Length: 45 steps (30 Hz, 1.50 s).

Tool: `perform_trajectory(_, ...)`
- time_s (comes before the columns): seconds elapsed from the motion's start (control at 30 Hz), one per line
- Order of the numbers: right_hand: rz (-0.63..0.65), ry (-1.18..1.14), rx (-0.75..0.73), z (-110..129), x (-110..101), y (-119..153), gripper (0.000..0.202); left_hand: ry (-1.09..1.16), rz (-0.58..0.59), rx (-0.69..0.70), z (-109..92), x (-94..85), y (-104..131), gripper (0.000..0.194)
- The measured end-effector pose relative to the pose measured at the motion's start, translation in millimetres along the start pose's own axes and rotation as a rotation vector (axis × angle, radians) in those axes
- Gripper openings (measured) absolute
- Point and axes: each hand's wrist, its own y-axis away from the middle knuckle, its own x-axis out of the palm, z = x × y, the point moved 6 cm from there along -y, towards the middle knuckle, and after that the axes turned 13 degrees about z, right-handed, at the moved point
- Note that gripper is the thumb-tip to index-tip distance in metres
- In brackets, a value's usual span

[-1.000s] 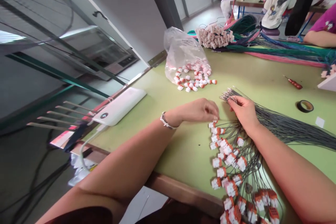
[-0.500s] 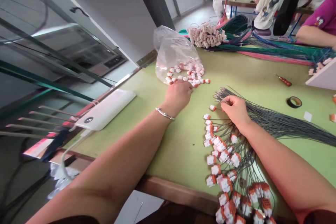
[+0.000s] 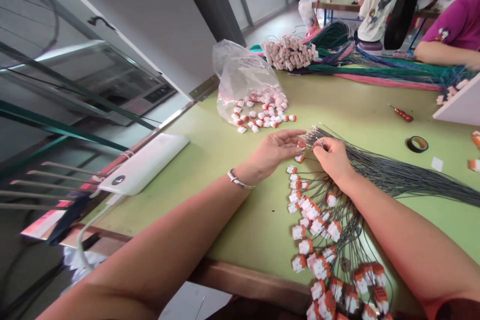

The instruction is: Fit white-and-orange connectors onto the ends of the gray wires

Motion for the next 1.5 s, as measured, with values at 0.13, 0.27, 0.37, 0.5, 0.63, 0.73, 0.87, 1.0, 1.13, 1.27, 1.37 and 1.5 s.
perform_trajectory(0.13, -0.01, 0.019, -0.021, 1.9, -0.9, 0.7, 0.014, -0.074, 0.043, -0.005, -0.7, 3.7, -0.4, 0.053)
perform_trajectory(0.27, -0.006, 0.006, -0.021, 3.1, -0.2, 0.8, 0.012, -0.091, 0.017, -0.006, -0.5, 4.3, 0.3, 0.037)
perform_trajectory(0.37, -0.005, 0.003, -0.014, 4.7, 0.1, 1.6, 0.011, -0.104, -0.016, -0.035, 0.8, 2.6, 1.0, 0.028)
perform_trajectory(0.5, 0.006, -0.004, 0.002, 6.6, 0.8, 3.0, 0.01, -0.119, -0.033, -0.045, 0.5, 1.1, 1.7, 0.027)
perform_trajectory(0.63, 0.024, 0.012, 0.043, 4.8, 1.9, 1.6, 0.01, -0.165, -0.013, 0.021, -3.2, 1.5, 1.7, 0.025)
perform_trajectory(0.73, 0.032, 0.025, 0.075, 2.3, 1.9, -0.5, 0.012, -0.24, 0.001, 0.096, -8.3, 2.7, 1.8, 0.02)
perform_trajectory(0.87, 0.024, 0.0, 0.101, 0.2, 0.6, -1.0, 0.013, -0.303, 0.002, 0.145, -12.6, 4.0, 1.9, 0.015)
perform_trajectory(1.0, -0.005, -0.03, 0.086, 0.3, -1.8, 0.5, 0.012, -0.255, -0.008, 0.108, -9.8, 2.8, 1.4, 0.016)
perform_trajectory(1.13, -0.012, -0.022, 0.073, 1.4, -2.1, 0.6, 0.011, -0.221, -0.008, 0.098, -7.6, 2.7, 1.8, 0.017)
perform_trajectory(1.27, -0.009, -0.007, 0.075, 3.9, -1.3, 0.6, 0.011, -0.231, -0.006, 0.087, -7.2, 3.7, 2.5, 0.017)
perform_trajectory(1.37, 0.002, -0.008, 0.087, 3.6, -0.7, 0.5, 0.011, -0.338, -0.005, 0.121, -12.9, 6.5, 3.9, 0.014)
perform_trajectory(1.5, 0.042, -0.006, 0.08, -0.6, 0.6, -1.3, 0.011, -0.534, 0.017, 0.233, -25.1, 13.7, 6.7, 0.015)
